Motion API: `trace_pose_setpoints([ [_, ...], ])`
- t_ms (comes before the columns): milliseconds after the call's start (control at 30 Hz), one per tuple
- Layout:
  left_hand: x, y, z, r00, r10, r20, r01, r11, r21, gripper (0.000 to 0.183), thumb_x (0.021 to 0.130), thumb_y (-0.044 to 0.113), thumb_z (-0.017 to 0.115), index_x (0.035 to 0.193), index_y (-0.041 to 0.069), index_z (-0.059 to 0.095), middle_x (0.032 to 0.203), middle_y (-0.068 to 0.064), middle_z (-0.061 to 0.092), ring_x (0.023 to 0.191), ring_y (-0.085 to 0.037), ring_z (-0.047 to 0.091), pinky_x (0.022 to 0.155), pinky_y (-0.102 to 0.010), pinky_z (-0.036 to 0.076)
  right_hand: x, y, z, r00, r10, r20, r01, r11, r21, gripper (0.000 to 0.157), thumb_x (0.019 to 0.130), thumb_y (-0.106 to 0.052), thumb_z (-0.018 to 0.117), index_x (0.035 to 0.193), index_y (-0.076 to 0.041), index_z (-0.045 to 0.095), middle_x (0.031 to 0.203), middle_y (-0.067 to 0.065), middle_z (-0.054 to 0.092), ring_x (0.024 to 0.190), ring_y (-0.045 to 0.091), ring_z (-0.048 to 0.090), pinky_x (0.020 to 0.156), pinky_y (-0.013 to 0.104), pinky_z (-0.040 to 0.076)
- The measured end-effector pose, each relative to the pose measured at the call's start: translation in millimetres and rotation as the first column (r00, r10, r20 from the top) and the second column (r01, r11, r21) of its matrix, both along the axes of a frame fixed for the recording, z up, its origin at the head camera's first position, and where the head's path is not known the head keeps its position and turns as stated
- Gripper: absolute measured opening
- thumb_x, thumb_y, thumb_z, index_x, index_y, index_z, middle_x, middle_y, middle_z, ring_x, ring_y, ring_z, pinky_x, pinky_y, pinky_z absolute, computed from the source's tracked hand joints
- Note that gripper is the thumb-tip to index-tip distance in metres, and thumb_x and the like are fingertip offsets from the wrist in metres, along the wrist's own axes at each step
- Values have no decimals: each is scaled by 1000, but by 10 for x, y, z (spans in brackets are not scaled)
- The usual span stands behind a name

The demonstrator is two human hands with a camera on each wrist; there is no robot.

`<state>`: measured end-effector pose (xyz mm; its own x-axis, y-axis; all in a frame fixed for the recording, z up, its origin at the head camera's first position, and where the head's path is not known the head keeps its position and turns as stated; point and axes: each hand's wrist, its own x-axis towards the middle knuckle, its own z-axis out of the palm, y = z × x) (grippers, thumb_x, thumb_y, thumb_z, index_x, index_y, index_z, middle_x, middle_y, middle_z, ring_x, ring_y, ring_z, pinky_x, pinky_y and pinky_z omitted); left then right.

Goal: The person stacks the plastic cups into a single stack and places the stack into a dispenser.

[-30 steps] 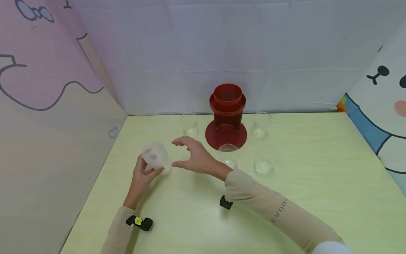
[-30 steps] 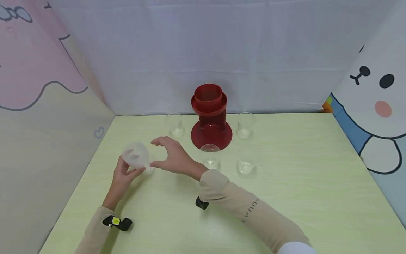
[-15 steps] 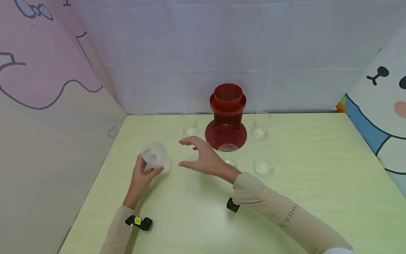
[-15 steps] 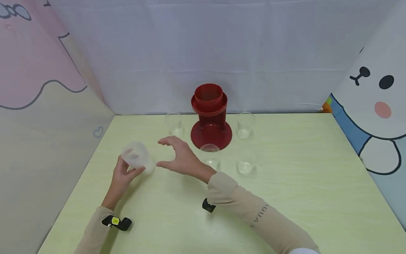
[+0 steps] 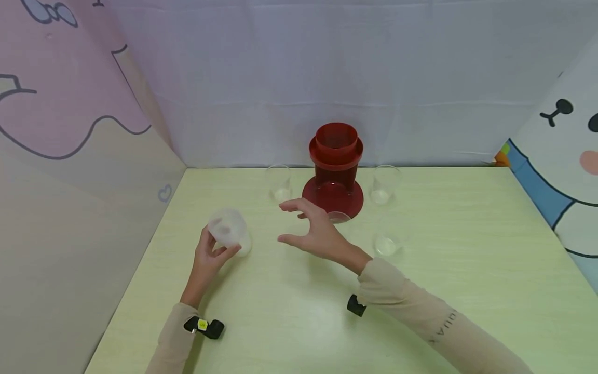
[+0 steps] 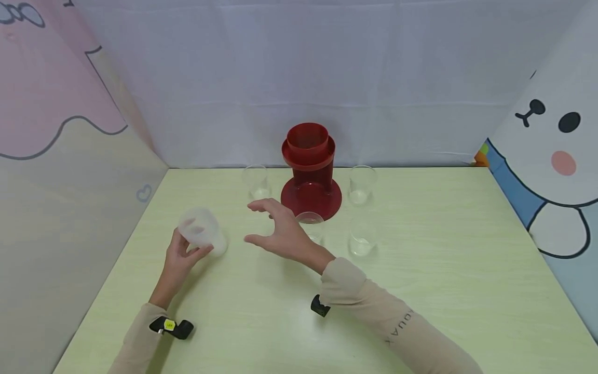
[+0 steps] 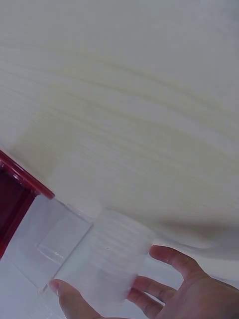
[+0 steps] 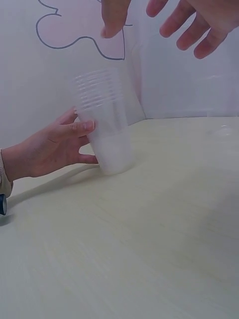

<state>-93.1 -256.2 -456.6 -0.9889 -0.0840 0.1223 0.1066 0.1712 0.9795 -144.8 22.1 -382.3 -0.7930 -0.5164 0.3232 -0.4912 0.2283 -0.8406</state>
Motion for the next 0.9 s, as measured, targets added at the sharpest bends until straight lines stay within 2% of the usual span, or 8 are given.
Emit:
trace_pose_setpoints([
  [367,1,-7,-11,1000,0,1,0,1000,-12,78,80,-1,73,144,14,30,136,-9,42,121,-14,43,82,-21,51,-7,195,-6,999,-33,-2,33,999,-18,58,77,-20,80,127,-14,53,124,-6,55,114,10,50,97,34,44],
  [600,7,7,-5,1000,8,9,-8,1000,-21,78,80,-1,73,144,13,31,137,-9,41,120,-13,43,82,-21,51,23,347,-22,996,-85,-26,85,996,14,58,76,-22,81,127,-15,54,123,-3,56,112,9,50,87,36,50],
  [767,11,21,12,1000,9,12,-9,1000,-16,77,81,-2,72,144,11,30,135,-9,42,120,-14,44,82,-21,51,43,428,-68,990,-131,-41,130,991,-33,55,75,-20,82,123,-12,56,119,0,57,103,14,54,84,36,52],
  [900,11,17,26,1000,6,14,-6,1000,-22,76,81,0,72,144,12,30,136,-10,41,121,-15,43,82,-21,51,39,482,-120,983,-181,-43,176,980,-97,53,74,-15,82,121,-13,57,116,-2,57,93,23,60,82,42,53],
])
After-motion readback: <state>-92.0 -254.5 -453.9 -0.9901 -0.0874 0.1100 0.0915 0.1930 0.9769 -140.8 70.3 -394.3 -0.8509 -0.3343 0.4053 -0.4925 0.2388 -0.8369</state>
